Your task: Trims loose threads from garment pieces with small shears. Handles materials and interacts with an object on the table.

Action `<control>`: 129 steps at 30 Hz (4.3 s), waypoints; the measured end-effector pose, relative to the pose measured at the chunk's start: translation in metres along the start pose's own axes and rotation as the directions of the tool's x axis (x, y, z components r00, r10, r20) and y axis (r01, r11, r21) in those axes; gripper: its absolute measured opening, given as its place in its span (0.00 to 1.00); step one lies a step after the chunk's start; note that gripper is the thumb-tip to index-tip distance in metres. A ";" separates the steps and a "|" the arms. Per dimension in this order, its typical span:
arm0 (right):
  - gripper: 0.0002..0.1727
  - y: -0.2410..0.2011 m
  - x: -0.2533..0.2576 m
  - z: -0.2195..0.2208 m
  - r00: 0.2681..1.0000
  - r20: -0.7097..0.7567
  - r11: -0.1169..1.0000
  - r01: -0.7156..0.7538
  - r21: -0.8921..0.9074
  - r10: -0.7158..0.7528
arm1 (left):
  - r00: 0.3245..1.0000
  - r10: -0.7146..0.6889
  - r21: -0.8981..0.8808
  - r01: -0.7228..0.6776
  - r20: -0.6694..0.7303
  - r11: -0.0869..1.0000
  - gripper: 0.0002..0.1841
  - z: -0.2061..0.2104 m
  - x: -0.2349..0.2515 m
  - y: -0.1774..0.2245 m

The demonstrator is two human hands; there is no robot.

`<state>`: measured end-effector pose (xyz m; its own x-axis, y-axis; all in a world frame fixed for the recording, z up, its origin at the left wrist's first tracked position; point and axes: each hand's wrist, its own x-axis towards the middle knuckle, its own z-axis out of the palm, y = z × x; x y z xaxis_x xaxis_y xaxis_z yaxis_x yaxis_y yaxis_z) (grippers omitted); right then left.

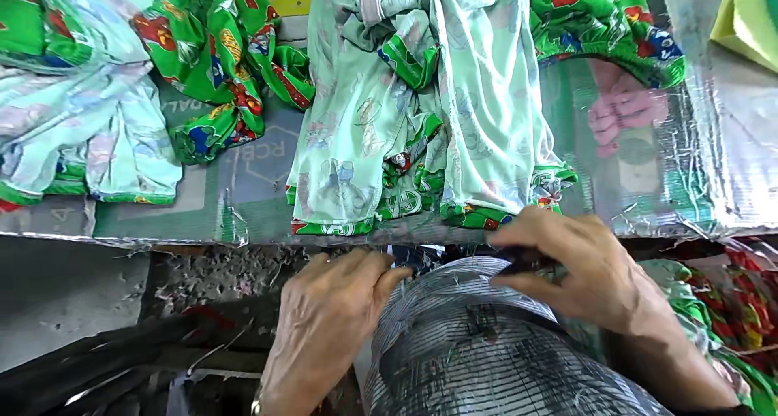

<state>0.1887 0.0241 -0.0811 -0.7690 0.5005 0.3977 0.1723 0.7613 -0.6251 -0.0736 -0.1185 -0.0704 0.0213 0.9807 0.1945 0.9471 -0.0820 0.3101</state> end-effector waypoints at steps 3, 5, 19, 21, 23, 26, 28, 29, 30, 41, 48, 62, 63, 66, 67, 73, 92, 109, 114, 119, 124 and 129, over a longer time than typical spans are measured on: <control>0.13 0.003 0.019 0.013 0.990 -0.141 0.959 -0.070 -0.274 0.032 | 0.976 -0.036 -0.108 0.013 -0.216 0.994 0.14 0.016 0.024 0.025; 0.06 0.006 0.026 0.018 0.989 -0.133 0.926 -0.103 -0.364 0.058 | 0.965 -0.029 -0.046 0.017 -0.259 0.999 0.18 0.034 0.044 0.040; 0.19 0.002 0.015 0.006 0.939 -0.335 0.996 -0.065 0.053 0.079 | 0.940 -0.338 -0.959 -0.126 -0.033 -0.256 0.06 0.058 0.076 0.067; 0.17 0.001 0.014 0.006 0.938 -0.340 0.997 -0.043 0.069 0.065 | 0.935 -0.351 -0.951 -0.144 -0.040 -0.274 0.06 0.057 0.076 0.068; 0.15 0.001 0.016 0.006 0.939 -0.341 0.998 -0.038 0.047 0.052 | 0.933 -0.355 -0.954 -0.153 -0.053 -0.259 0.06 0.057 0.076 0.069; 0.15 0.000 0.020 0.007 0.942 -0.333 0.998 -0.023 0.061 0.042 | 0.934 -0.349 -0.965 -0.155 -0.073 -0.213 0.06 0.056 0.076 0.071; 0.14 0.000 0.022 0.007 0.942 -0.333 0.992 0.004 0.123 0.037 | 0.937 -0.341 -0.971 -0.152 -0.082 -0.186 0.06 0.056 0.077 0.071; 0.14 0.000 0.023 0.006 0.942 -0.333 0.987 0.020 0.158 0.034 | 0.937 -0.338 -0.973 -0.151 -0.084 -0.176 0.06 0.055 0.076 0.071; 0.14 0.000 0.024 0.005 0.942 -0.335 0.982 0.035 0.184 0.030 | 0.939 -0.332 -0.975 -0.150 -0.088 -0.163 0.06 0.055 0.076 0.070; 0.10 0.006 0.028 0.005 0.939 -0.344 0.969 0.081 0.234 0.005 | 0.948 -0.292 -0.984 -0.158 -0.128 -0.084 0.06 0.057 0.078 0.069; 0.06 0.008 0.028 0.010 0.911 -0.408 0.971 0.147 0.190 -0.058 | 0.947 -0.263 -0.982 -0.189 -0.186 0.014 0.06 0.057 0.078 0.069; 0.11 0.007 0.022 0.011 0.914 -0.404 0.950 0.167 0.265 -0.048 | 0.783 -0.292 -0.797 -0.385 -0.549 0.465 0.09 0.050 0.076 0.068; 0.11 0.006 0.023 0.011 0.912 -0.408 0.945 0.178 0.274 -0.053 | 0.783 -0.280 -0.790 -0.392 -0.556 0.472 0.08 0.050 0.076 0.068; 0.15 0.003 0.027 0.012 0.912 -0.405 0.925 0.208 0.319 -0.065 | 0.802 -0.254 -0.795 -0.389 -0.541 0.465 0.08 0.051 0.073 0.068; 0.17 0.002 0.029 0.013 0.912 -0.405 0.918 0.212 0.335 -0.063 | 0.808 -0.245 -0.799 -0.390 -0.535 0.459 0.08 0.051 0.073 0.067; 0.12 -0.001 0.046 0.017 0.914 -0.403 0.898 0.217 0.382 -0.049 | 0.830 -0.176 -0.787 -0.403 -0.529 0.467 0.07 0.056 0.073 0.064; 0.14 -0.011 0.031 0.008 0.931 -0.364 0.993 0.046 0.108 -0.004 | 0.885 -0.398 -0.959 -0.279 -0.240 -0.041 0.08 0.056 0.068 0.065; 0.10 -0.005 0.035 0.008 0.936 -0.345 0.954 0.038 0.298 0.070 | 0.941 -0.318 -0.968 -0.177 -0.115 -0.176 0.06 0.061 0.069 0.065; 0.11 -0.002 0.034 0.011 0.937 -0.341 0.949 0.041 0.311 0.071 | 0.954 -0.301 -0.919 -0.111 0.008 -0.378 0.07 0.062 0.070 0.068; 0.11 0.000 0.035 0.011 0.935 -0.348 0.943 0.055 0.329 0.067 | 0.959 -0.282 -0.909 -0.099 0.021 -0.405 0.07 0.062 0.071 0.067; 0.10 0.002 0.035 0.014 0.922 -0.383 0.936 0.086 0.341 0.055 | 0.959 -0.281 -0.907 -0.095 0.027 -0.411 0.07 0.061 0.071 0.068; 0.09 0.003 0.034 0.017 0.909 -0.415 0.930 0.109 0.351 0.050 | 0.960 -0.279 -0.904 -0.090 0.034 -0.419 0.06 0.061 0.070 0.068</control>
<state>0.1528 0.0364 -0.0804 -0.4350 0.6634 0.6088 -0.1395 0.6184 -0.7734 0.0123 -0.0444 -0.0924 -0.2331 0.9700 0.0683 -0.6877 -0.2142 0.6937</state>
